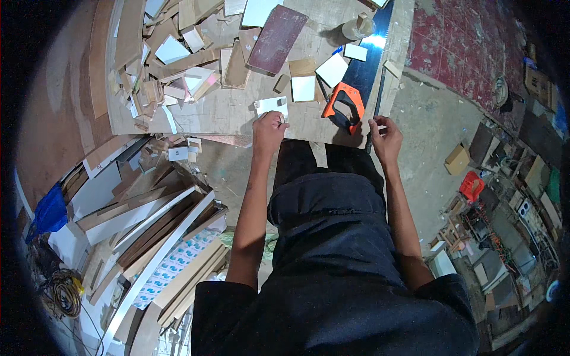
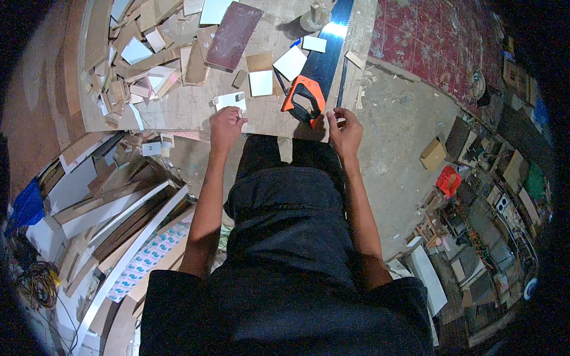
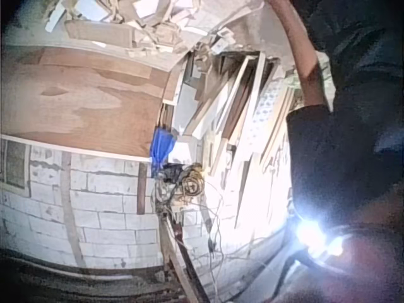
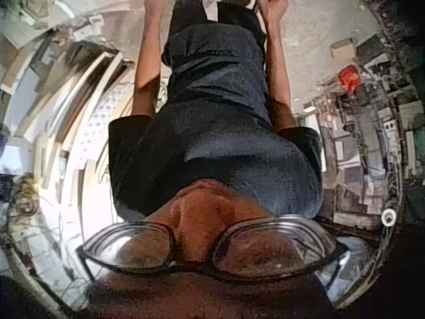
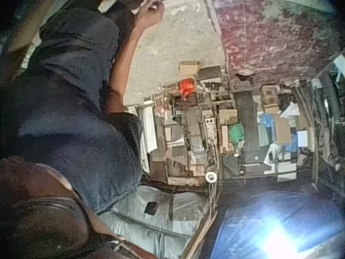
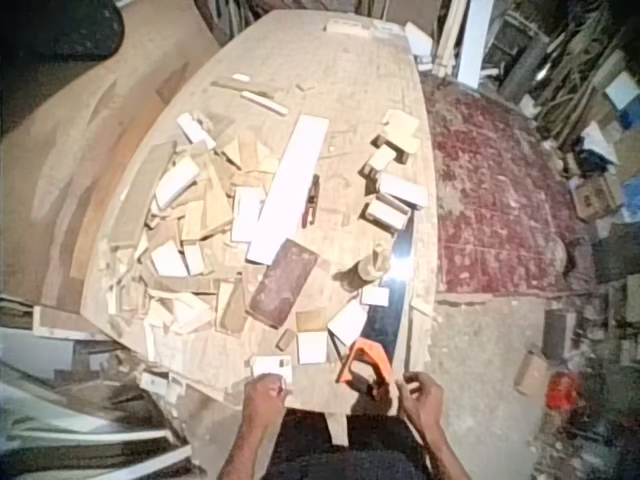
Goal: The person is marking a small piece of wood with a pen and using a hacksaw blade to cut it in a workshop.
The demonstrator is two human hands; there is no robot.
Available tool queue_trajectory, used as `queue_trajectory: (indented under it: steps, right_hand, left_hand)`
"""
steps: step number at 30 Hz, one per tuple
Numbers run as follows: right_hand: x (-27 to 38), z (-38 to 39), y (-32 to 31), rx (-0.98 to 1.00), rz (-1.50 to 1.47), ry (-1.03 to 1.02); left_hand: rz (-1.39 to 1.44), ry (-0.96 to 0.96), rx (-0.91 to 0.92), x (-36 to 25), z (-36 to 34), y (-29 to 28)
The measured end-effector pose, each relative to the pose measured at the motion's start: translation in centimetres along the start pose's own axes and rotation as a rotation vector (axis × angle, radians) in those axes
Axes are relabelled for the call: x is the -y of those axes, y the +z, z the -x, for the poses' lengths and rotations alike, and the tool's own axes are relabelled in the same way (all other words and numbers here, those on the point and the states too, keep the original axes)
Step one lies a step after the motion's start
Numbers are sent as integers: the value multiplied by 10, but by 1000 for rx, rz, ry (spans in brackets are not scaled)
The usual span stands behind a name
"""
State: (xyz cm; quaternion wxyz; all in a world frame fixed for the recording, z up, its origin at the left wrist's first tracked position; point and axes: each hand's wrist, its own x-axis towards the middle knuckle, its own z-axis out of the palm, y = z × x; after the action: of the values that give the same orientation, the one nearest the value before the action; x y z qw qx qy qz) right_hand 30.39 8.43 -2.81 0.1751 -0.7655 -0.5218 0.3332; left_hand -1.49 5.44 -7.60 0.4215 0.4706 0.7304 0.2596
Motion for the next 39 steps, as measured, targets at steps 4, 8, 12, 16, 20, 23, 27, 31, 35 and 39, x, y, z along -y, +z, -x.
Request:
queue_trajectory:
  steps: [4, 8, 12, 16, 20, 23, 27, 31, 35, 39]
  right_hand:
    - [0, -1, -2, -9, -44, 25]
    - [-20, -6, -7, -47, 24, 52]
    - [-60, -20, -6, -58, 25, 110]
    - [-71, -57, 6, -159, -29, 57]
    - [-84, -114, 3, -264, -27, -86]
    - [-74, -154, 1, -276, -78, -194]
    - [-66, -179, -4, -74, -51, -189]
    - [-73, -178, -15, -15, 107, -228]
    - [-81, -168, -31, -42, -200, -250]
    - [-52, -117, -42, 101, -569, 11]
  left_hand:
    - [-28, 24, 12, 10, 3, -3]
    - [-144, 34, -61, 15, 30, -22]
    - [-16, -158, -144, -11, 50, -29]
    - [213, -79, -140, -62, 17, 1]
    - [265, 77, -6, -84, -59, 75]
    - [196, 26, -12, -112, -100, 93]
    - [160, -49, -26, -106, -122, 108]
    - [-269, -81, -113, -118, -101, 120]
    - [-54, -156, -188, -151, -68, 144]
    - [365, -70, 25, -181, -39, 185]
